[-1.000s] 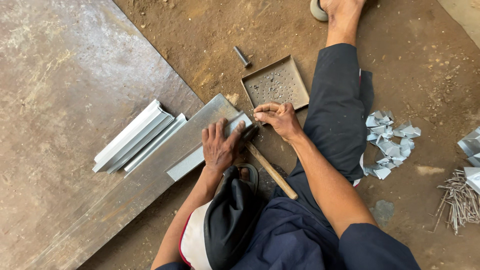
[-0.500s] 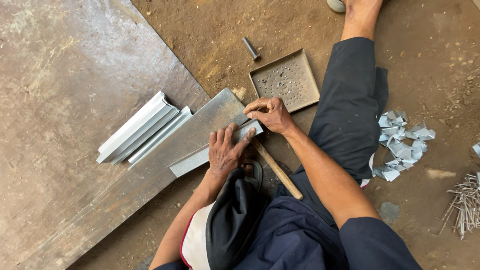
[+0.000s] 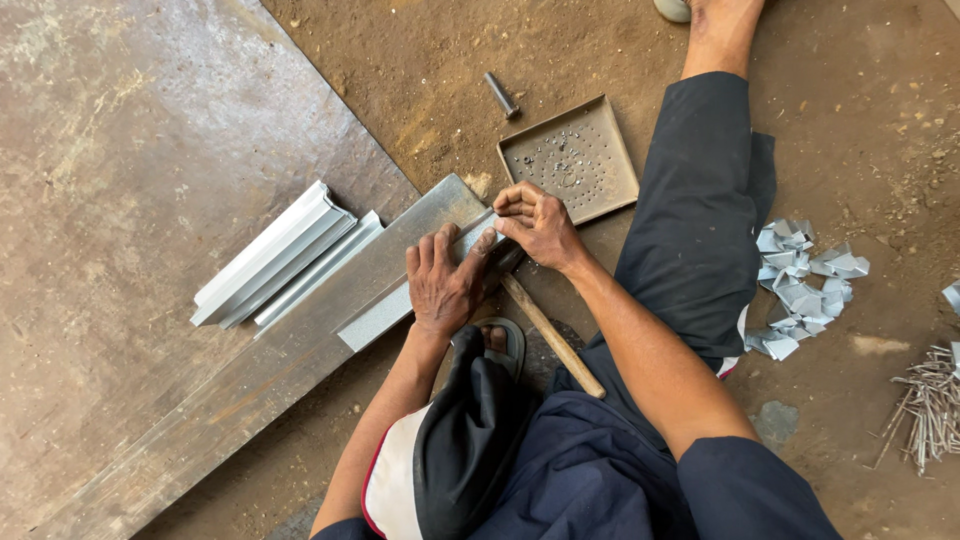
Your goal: The person sits on the floor and assembles metal frame pieces by inserting small metal pins into pre-drilled holes and hammering them flush with a hammer. The person repeatedly picks up pins, aligns them with the holes, and strikes them until they are seated.
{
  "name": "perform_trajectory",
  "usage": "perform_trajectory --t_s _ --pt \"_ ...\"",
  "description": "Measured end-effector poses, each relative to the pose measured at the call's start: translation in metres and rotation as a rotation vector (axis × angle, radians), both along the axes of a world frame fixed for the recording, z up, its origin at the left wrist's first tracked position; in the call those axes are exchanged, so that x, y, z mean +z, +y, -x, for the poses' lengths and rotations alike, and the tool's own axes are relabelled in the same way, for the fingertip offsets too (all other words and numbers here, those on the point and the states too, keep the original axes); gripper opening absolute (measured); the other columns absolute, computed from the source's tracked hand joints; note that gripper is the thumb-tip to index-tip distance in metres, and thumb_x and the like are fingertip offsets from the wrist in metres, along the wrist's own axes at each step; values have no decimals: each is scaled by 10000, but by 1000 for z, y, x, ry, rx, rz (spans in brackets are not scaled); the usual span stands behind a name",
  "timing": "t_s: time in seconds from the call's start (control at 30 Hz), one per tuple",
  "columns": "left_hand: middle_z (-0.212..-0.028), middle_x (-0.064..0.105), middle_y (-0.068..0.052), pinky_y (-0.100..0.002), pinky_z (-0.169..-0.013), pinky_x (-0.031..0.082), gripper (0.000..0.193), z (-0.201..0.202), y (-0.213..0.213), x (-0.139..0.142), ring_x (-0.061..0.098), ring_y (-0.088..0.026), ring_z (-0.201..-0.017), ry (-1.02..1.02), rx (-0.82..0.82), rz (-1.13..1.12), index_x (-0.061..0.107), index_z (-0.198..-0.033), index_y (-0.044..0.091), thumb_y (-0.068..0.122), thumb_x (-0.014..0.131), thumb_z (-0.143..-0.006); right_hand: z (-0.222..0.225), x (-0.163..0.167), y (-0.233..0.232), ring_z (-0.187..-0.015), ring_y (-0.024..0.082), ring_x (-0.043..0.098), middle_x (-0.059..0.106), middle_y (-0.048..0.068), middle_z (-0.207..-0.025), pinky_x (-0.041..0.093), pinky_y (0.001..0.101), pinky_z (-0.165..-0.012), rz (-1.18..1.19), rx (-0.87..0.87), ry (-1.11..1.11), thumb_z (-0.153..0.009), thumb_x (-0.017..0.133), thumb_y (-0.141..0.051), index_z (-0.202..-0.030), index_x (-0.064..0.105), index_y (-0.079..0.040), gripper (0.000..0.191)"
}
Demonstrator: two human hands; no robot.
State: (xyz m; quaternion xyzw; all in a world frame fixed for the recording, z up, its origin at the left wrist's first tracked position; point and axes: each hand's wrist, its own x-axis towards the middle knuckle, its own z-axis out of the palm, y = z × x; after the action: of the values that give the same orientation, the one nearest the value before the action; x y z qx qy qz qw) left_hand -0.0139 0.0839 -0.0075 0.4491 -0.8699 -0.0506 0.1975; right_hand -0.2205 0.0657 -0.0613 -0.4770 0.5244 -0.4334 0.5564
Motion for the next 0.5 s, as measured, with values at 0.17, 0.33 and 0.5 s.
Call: perform_trajectory --t_s 0.17,0.33,0.5 --pt "-1303 549 -140 -480 -945 384 568 3 -8 8 508 -336 -1168 49 23 -111 601 -1378 221 352 762 -849 1 4 -3 -1086 193 688 653 116 -1105 613 333 -940 -92 5 -13 -891 749 -54 -1186 563 -5 352" --pt "-1474 504 -135 -573 -1156 288 882 2 -58 15 375 -389 -1445 37 -158 -208 519 -1356 115 578 821 -669 -2 14 -4 -1133 230 666 651 147 -1137 604 371 -932 -129 -8 -86 -881 745 -29 -1227 539 -1 403" --pt "-1470 530 -63 -591 -1178 221 811 8 -89 8 289 -375 -1508 -26 -369 -352 611 -1314 144 548 859 -657 -3 25 -8 -1161 261 677 679 180 -1186 619 365 -930 -119 -16 -92 -864 743 -39 -1251 547 -9 435"
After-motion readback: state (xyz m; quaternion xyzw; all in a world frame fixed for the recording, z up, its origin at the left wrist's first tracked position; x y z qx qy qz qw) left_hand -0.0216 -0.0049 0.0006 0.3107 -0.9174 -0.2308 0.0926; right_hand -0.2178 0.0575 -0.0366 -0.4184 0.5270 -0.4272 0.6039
